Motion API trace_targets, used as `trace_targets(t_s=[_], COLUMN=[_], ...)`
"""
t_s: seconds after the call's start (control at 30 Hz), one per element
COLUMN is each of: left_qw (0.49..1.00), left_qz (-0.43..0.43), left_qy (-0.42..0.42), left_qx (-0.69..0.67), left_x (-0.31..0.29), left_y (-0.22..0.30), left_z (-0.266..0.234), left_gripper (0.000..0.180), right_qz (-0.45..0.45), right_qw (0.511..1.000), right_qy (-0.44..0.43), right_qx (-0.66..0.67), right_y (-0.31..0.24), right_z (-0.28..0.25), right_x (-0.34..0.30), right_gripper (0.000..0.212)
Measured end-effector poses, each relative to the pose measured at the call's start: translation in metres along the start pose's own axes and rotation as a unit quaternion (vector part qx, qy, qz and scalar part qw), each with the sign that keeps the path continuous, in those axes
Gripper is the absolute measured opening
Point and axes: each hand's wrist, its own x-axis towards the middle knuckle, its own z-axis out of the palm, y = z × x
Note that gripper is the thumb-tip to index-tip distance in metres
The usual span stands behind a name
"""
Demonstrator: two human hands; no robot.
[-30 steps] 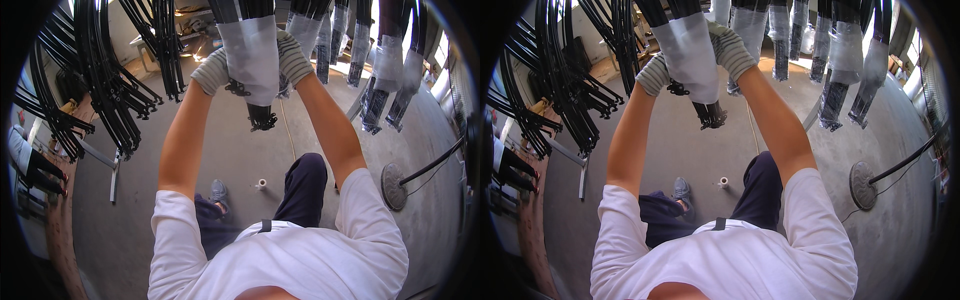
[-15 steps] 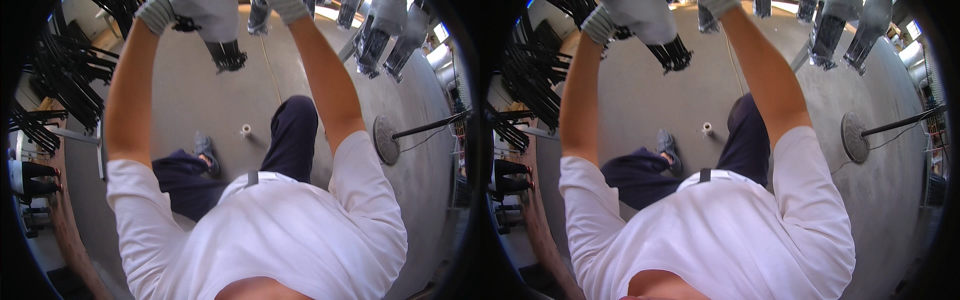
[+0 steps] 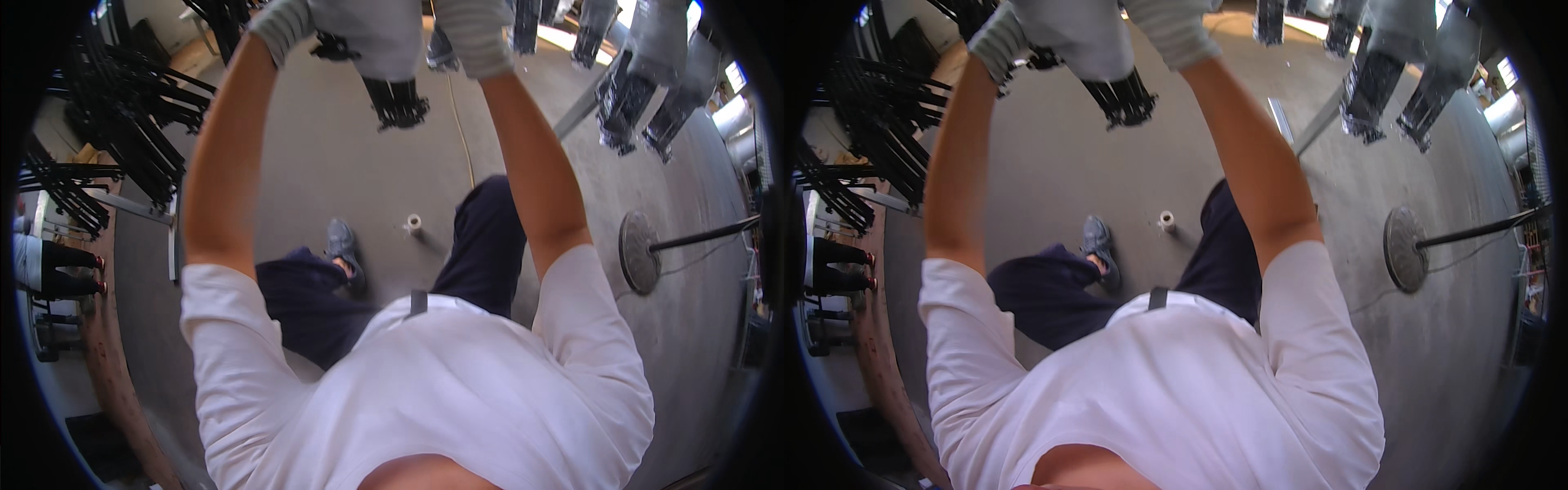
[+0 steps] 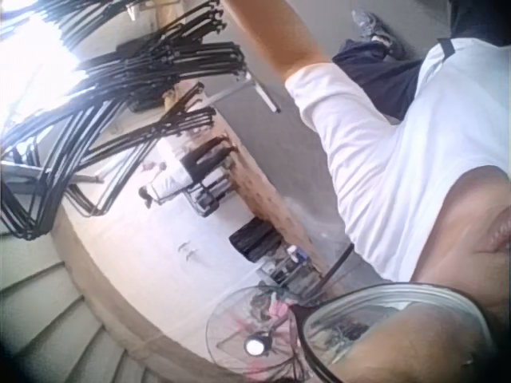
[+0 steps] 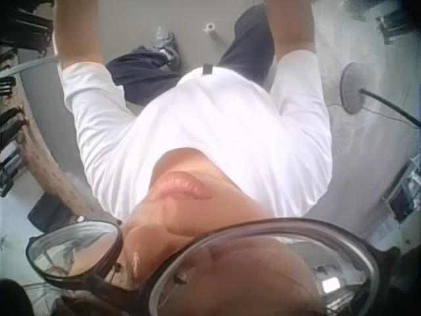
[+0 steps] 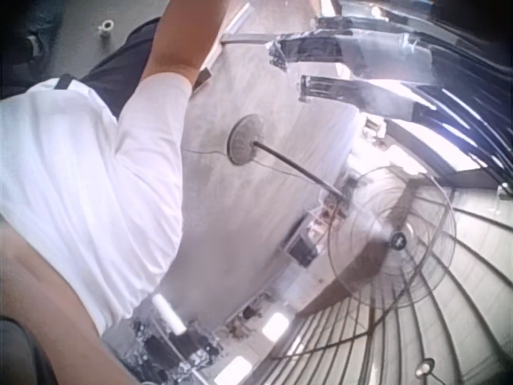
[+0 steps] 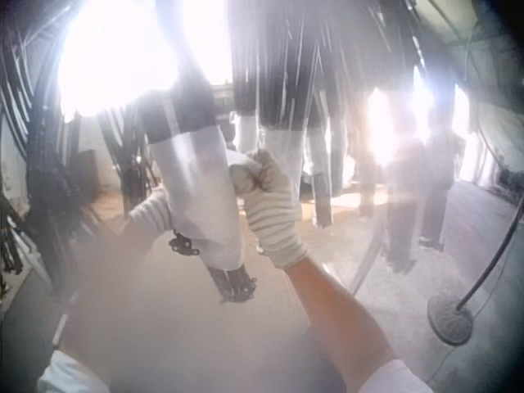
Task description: The person wraps strips of white foam around black metal frames hanging from a rack, securing the foam by hand and moving to the next frame.
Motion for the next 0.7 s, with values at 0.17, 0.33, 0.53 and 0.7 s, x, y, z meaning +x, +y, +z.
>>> trace_targets(t_s=[0.17,0.33,0.53,0.7], left_qw=[0.971,0.975,0.969,0.952], left_qz=[0.219,0.126,0.024,0.177], left_qy=[0.045,0.159,0.234,0.246], left_qx=[0.085,-0.090,-0.075,-0.032], left_x=[-0.059,-0.164,-0.202,-0.168], left_y=[-0.022,-0.065,-0.085,-0.019], left_z=[-0.005,0.040,0.052,0.067], left_gripper=[0.018,0.015,0.015,0.024], right_qz=[-0.015,0.012,0.038,0.037], right_qw=[0.998,0.996,0.996,0.998], right_qy=[0.051,0.001,0.067,0.034], right_qx=[-0.037,0.083,-0.054,0.032], right_y=[0.022,0.006,-0.008,-0.022], right_z=[-0.018,-0.020,-0.001,0.007], right_x=[0.001,0.000,-0.011,-0.004], right_gripper=[0.023,0.021,0.035,0.021])
